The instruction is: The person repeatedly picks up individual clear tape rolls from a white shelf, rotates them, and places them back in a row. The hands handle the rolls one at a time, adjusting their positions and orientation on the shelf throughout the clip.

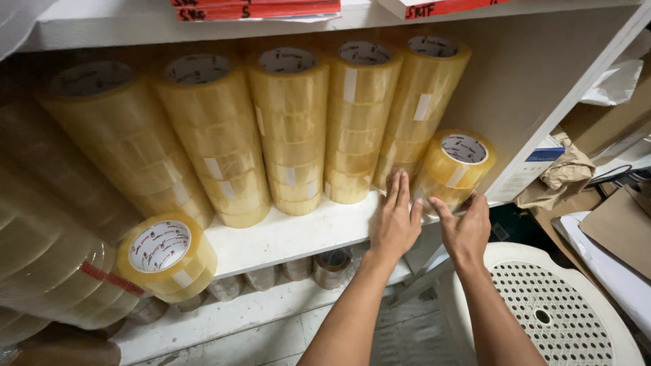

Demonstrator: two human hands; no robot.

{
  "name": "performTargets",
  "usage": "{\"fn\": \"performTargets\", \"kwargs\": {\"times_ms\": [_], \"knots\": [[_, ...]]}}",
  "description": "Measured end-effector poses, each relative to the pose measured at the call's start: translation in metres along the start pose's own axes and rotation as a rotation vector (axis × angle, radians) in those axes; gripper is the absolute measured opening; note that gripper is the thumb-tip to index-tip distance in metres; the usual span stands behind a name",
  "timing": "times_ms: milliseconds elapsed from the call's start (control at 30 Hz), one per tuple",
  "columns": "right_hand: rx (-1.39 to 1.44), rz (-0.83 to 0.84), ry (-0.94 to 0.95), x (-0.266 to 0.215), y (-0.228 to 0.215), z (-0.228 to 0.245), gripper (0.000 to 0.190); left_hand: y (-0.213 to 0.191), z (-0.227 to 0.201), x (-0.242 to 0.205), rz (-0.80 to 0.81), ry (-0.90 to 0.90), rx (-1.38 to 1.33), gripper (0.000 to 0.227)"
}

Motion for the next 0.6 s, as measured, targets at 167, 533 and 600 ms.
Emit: {"fn": "performTargets", "kwargs": {"times_ms": [167,533,600], "knots": [[0.054,0.010,-0.001,0.000,0.008,0.006,0.079,-0.001,0.008,-0.002,0.158,-0.065,-0.153,0.068],[0.069,0.323,0.231,0.002,-0.015,0.035,0.103,-0.033,0.011,-0.008,0.314,-0.149,-0.183,0.071],[0.054,0.310,0.279,0.003,-0.013,0.020,0.101,-0.042,0.009,-0.013,0.392,-0.183,-0.139,0.072]]}}
Point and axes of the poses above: each hand's wrist, its own x-axis towards the middle knuckle, its own y-axis out of the palm, z = x × y, the point moved 4 cm from there along x, towards the middle knuckle, and after that the axes turned 4 degrees about y, right-handed, at the moved point
